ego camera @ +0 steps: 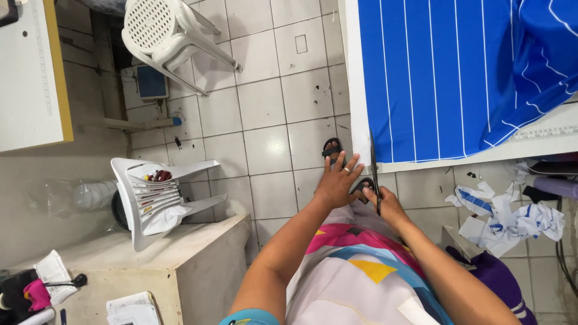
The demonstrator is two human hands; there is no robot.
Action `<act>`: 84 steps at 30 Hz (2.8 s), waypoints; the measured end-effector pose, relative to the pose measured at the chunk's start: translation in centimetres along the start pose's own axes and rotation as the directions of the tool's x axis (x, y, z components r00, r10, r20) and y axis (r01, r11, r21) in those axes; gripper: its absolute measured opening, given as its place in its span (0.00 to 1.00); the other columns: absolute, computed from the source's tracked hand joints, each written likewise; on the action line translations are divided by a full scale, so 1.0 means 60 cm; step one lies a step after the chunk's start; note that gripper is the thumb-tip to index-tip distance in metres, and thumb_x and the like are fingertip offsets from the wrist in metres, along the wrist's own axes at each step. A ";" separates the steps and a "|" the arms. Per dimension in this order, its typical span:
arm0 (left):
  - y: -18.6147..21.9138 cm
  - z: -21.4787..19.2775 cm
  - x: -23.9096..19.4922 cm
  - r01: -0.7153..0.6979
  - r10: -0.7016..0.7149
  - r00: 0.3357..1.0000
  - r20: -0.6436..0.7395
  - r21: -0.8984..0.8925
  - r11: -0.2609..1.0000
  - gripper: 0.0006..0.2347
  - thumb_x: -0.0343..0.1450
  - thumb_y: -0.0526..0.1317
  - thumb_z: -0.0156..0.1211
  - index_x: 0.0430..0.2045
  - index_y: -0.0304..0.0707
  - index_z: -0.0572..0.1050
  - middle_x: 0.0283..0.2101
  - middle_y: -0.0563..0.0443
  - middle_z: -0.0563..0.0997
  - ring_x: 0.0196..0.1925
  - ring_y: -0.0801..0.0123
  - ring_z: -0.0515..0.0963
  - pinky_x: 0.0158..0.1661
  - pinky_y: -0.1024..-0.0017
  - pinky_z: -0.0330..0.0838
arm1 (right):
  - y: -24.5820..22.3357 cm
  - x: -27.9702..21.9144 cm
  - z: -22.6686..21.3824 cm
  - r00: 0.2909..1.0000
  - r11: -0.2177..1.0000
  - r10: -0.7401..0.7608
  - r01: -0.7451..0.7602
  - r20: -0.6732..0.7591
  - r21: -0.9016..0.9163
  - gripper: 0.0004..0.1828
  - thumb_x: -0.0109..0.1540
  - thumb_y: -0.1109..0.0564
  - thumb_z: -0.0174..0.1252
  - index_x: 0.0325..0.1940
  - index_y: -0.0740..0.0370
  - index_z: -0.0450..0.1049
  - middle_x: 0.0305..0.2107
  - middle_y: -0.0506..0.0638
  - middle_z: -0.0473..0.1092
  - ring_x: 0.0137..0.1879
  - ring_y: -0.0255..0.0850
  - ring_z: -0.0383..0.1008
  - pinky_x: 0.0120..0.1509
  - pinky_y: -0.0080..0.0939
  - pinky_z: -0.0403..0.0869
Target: Cutting blue and white striped fabric into strips using scissors on a work table in a factory setting.
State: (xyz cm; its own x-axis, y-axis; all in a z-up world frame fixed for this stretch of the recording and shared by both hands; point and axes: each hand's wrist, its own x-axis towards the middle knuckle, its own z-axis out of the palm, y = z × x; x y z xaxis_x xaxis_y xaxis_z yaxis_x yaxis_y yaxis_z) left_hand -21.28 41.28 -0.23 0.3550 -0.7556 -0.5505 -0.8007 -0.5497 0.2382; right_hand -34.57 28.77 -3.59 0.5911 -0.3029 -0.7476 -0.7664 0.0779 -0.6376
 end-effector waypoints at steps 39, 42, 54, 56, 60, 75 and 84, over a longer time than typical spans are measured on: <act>-0.071 0.012 0.067 -0.283 0.284 0.959 -0.019 0.054 0.958 0.28 0.64 0.42 0.61 0.62 0.48 0.62 0.63 0.55 0.67 0.67 0.52 0.61 0.65 0.39 0.50 | -0.231 0.208 -0.054 0.994 0.994 -0.008 0.019 -0.105 0.111 0.25 0.53 0.41 0.69 0.23 0.63 0.67 0.12 0.51 0.60 0.15 0.39 0.65 0.15 0.29 0.55; -0.087 0.010 0.073 -0.339 0.342 0.938 -0.066 0.050 0.940 0.23 0.66 0.39 0.56 0.59 0.48 0.66 0.60 0.56 0.70 0.64 0.53 0.64 0.63 0.40 0.55 | -0.246 0.209 -0.060 0.993 0.993 0.010 0.004 -0.116 0.116 0.26 0.51 0.41 0.71 0.21 0.63 0.68 0.10 0.52 0.61 0.14 0.40 0.66 0.15 0.30 0.56; -0.124 -0.034 0.083 -0.488 0.485 0.873 0.052 0.045 0.872 0.20 0.70 0.33 0.48 0.58 0.54 0.66 0.61 0.61 0.71 0.64 0.59 0.65 0.62 0.46 0.60 | -0.323 0.269 -0.069 0.996 0.991 0.005 0.006 -0.085 0.133 0.25 0.52 0.42 0.71 0.20 0.62 0.67 0.10 0.51 0.61 0.15 0.40 0.66 0.16 0.31 0.56; -0.128 -0.048 0.079 -0.515 0.512 0.857 0.066 0.056 0.855 0.20 0.71 0.34 0.47 0.59 0.56 0.65 0.61 0.62 0.71 0.67 0.60 0.62 0.64 0.47 0.59 | -0.351 0.267 -0.075 0.997 0.989 0.022 -0.012 -0.069 0.144 0.27 0.54 0.36 0.67 0.24 0.60 0.68 0.13 0.50 0.62 0.17 0.39 0.67 0.15 0.31 0.57; -0.128 -0.052 0.089 -0.545 0.540 0.838 0.084 0.057 0.837 0.20 0.71 0.34 0.47 0.59 0.56 0.65 0.61 0.62 0.71 0.67 0.61 0.61 0.63 0.48 0.60 | -0.372 0.296 -0.079 0.997 0.991 0.016 -0.005 -0.081 0.134 0.29 0.54 0.33 0.67 0.25 0.60 0.68 0.13 0.49 0.62 0.17 0.39 0.67 0.15 0.32 0.57; -0.088 -0.029 0.085 -0.322 0.321 0.947 0.025 0.135 0.937 0.36 0.62 0.49 0.65 0.66 0.54 0.55 0.72 0.50 0.51 0.71 0.46 0.52 0.63 0.36 0.48 | -0.163 0.103 -0.158 0.991 0.990 -0.077 0.063 0.109 0.125 0.28 0.59 0.36 0.58 0.26 0.66 0.70 0.12 0.56 0.64 0.16 0.46 0.68 0.21 0.38 0.59; -0.010 -0.008 0.034 -0.091 0.060 0.963 -0.263 -0.109 0.990 0.30 0.64 0.50 0.58 0.60 0.45 0.59 0.67 0.38 0.56 0.69 0.43 0.53 0.60 0.36 0.47 | 0.108 -0.103 -0.196 0.958 0.988 0.144 -0.155 0.248 0.024 0.21 0.61 0.45 0.54 0.20 0.61 0.65 0.10 0.51 0.64 0.18 0.38 0.61 0.29 0.37 0.61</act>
State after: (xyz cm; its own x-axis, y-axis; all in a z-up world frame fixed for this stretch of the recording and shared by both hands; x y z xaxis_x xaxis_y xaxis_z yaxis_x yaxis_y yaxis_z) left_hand -19.84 39.89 -1.12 0.4210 -0.8542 -0.3051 -0.7722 -0.5140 0.3736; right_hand -46.14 19.95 -0.89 0.5181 -0.0436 -0.8542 -0.8424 0.1468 -0.5184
